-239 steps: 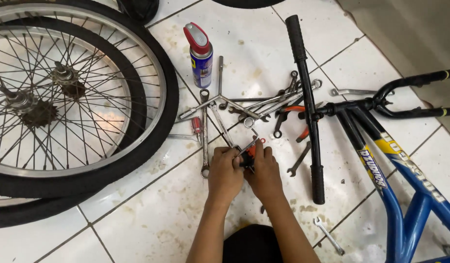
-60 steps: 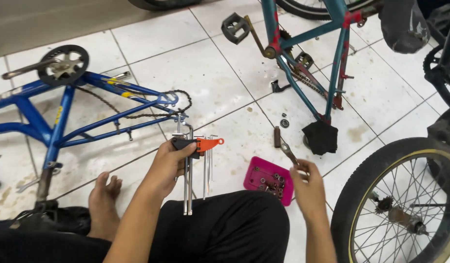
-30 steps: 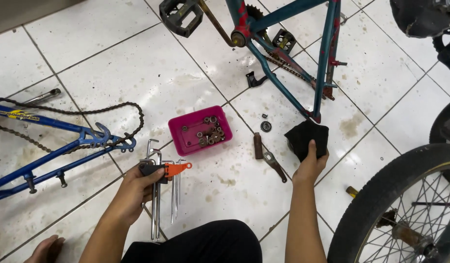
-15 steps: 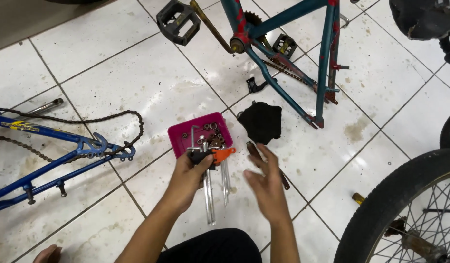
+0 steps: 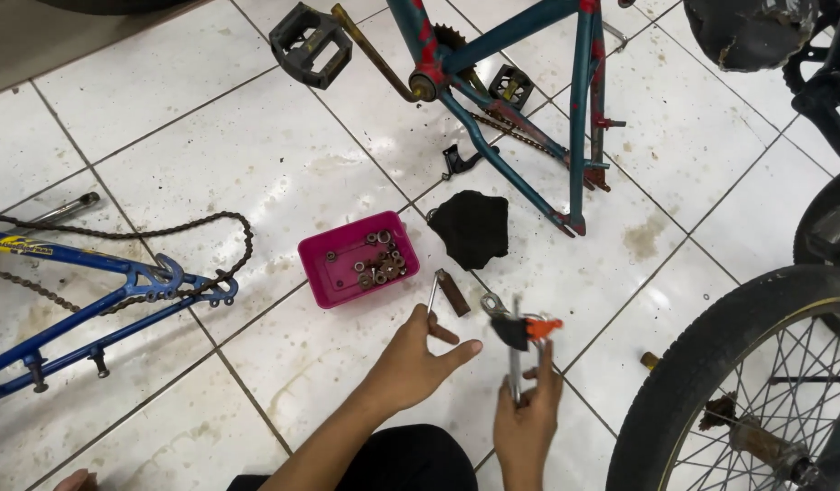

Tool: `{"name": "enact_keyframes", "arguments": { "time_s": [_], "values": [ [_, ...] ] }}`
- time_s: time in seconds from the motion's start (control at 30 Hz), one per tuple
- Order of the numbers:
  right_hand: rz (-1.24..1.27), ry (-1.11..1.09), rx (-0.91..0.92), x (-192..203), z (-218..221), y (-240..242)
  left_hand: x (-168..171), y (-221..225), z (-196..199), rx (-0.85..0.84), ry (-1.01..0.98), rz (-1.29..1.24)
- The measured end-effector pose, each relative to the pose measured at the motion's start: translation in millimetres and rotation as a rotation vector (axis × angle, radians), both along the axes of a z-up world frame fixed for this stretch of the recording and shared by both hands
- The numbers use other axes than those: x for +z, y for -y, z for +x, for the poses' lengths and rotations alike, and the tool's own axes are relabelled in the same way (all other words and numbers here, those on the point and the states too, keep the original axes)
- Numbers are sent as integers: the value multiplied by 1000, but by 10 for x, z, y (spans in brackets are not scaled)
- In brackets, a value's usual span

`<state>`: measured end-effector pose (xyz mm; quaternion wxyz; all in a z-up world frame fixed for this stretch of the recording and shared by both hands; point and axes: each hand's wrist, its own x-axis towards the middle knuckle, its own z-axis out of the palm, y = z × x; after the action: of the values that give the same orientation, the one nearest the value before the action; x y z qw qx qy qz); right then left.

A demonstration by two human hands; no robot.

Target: Removing a pin from a bicycle chain using a chain breaker tool and allen keys to disassemble the chain.

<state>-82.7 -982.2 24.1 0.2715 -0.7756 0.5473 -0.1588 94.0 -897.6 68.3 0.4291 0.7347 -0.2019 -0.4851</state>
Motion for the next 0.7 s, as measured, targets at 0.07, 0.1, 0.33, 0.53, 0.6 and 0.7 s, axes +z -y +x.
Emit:
{"name": "enact_keyframes", "arguments": {
  "time_s": [0.07,0.1,0.33,0.53,0.6,0.7],
  "values": [
    [19,-68,-102,-47,-199,75,106,-104,64,6,-46,9],
    [38,-137,-203,-71,-311,99,157,-166,84,14,-94,20],
    [-41,-544,-280,-1176,-1466,209,145,-369,88,-70,-125,-25],
    [-622,-476,194,-2062,-2517,-82,149,-387,84,-40,-151,-19],
    [-723,-444,341,-2330,-2842,-117,192,-388,92,-39,-141,35],
    [-669,-582,259,-2584,-3048,-379,289,-352,120,3,-260,9]
  ]
}}
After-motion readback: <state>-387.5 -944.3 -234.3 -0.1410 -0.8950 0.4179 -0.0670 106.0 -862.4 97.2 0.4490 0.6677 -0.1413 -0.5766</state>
